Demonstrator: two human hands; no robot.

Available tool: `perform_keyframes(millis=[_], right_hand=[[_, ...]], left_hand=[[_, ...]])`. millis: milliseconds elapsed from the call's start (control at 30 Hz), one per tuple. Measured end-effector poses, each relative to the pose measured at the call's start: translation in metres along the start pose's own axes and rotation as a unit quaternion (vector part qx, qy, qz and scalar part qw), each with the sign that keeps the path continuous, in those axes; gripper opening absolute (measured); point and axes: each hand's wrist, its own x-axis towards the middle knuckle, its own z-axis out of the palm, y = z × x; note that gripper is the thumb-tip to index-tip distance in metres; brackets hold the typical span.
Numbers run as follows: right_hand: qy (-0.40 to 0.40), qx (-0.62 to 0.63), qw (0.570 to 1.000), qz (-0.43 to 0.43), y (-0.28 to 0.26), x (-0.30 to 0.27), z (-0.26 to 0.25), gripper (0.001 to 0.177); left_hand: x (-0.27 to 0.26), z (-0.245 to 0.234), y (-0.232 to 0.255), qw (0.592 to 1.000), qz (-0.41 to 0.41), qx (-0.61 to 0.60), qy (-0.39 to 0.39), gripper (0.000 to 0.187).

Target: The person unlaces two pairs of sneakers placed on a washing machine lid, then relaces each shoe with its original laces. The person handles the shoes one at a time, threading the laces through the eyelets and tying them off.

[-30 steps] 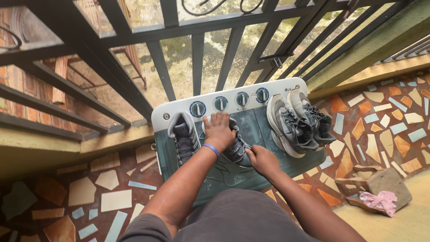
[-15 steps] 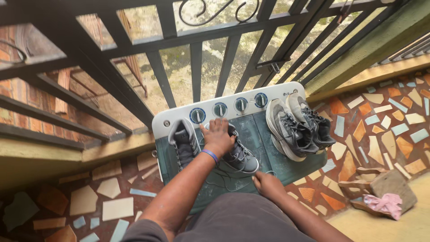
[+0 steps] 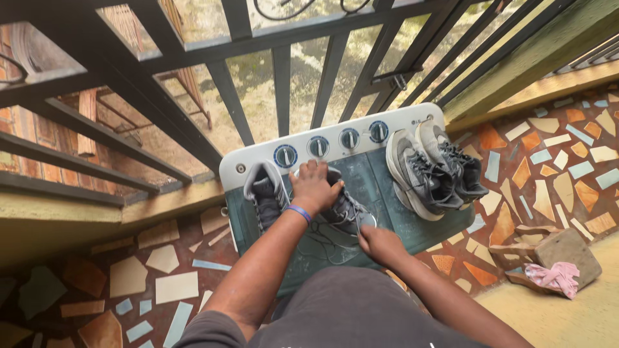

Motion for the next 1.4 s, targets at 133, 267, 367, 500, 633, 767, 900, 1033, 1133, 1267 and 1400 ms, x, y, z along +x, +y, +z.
perform_keyframes(millis=[133, 267, 367, 500, 633, 767, 900, 1033, 1133, 1267, 1400], right_hand=[[-0.238, 0.040, 0.963, 0.118, 0.041, -0.059, 0.026, 0.035], [-0.328, -0.083, 0.924, 0.178, 0.053, -0.063, 0.009, 0.032], [-0.250, -0.115, 0.948, 0.160, 0.030, -0.031, -0.024, 0.040], [0.018, 0.043, 0.997, 0.060, -0.018, 0.008, -0.065, 0.027], [-0.006, 0.195, 0.980, 0.035, -0.058, 0.017, -0.068, 0.033], [-0.003, 0.218, 0.969, -0.116, -0.067, 0.012, -0.061, 0.034], [-0.095, 0.179, 0.939, -0.279, -0.052, -0.013, -0.052, 0.041], [0.000, 0.066, 0.980, -0.187, -0.041, 0.011, -0.068, 0.037], [0.074, 0.059, 0.986, -0.135, -0.037, 0.024, -0.077, 0.036], [0.057, 0.036, 0.982, -0.177, -0.035, 0.030, -0.082, 0.032], [0.004, 0.017, 0.980, -0.197, -0.037, 0.035, -0.095, 0.018]], left_hand=[[0.002, -0.010, 0.003, 1.000, -0.012, -0.002, -0.020, 0.081], [-0.002, -0.010, -0.001, 0.999, -0.018, -0.014, -0.024, 0.081], [0.000, -0.009, 0.001, 1.000, -0.018, -0.011, -0.018, 0.082], [0.007, -0.007, 0.003, 0.999, -0.026, 0.000, -0.024, 0.083], [-0.001, -0.003, 0.001, 1.000, -0.016, 0.015, -0.014, 0.086], [0.007, -0.011, 0.004, 1.000, -0.008, 0.024, 0.002, 0.088], [-0.009, 0.006, 0.001, 1.000, -0.009, 0.018, 0.020, 0.081], [0.006, 0.002, 0.000, 0.999, 0.002, 0.020, 0.034, 0.086], [0.005, 0.006, -0.003, 1.000, 0.002, 0.013, 0.028, 0.086], [0.002, 0.011, -0.007, 0.999, 0.013, -0.001, 0.048, 0.084], [-0.003, 0.014, -0.006, 0.996, 0.023, 0.002, 0.091, 0.085]])
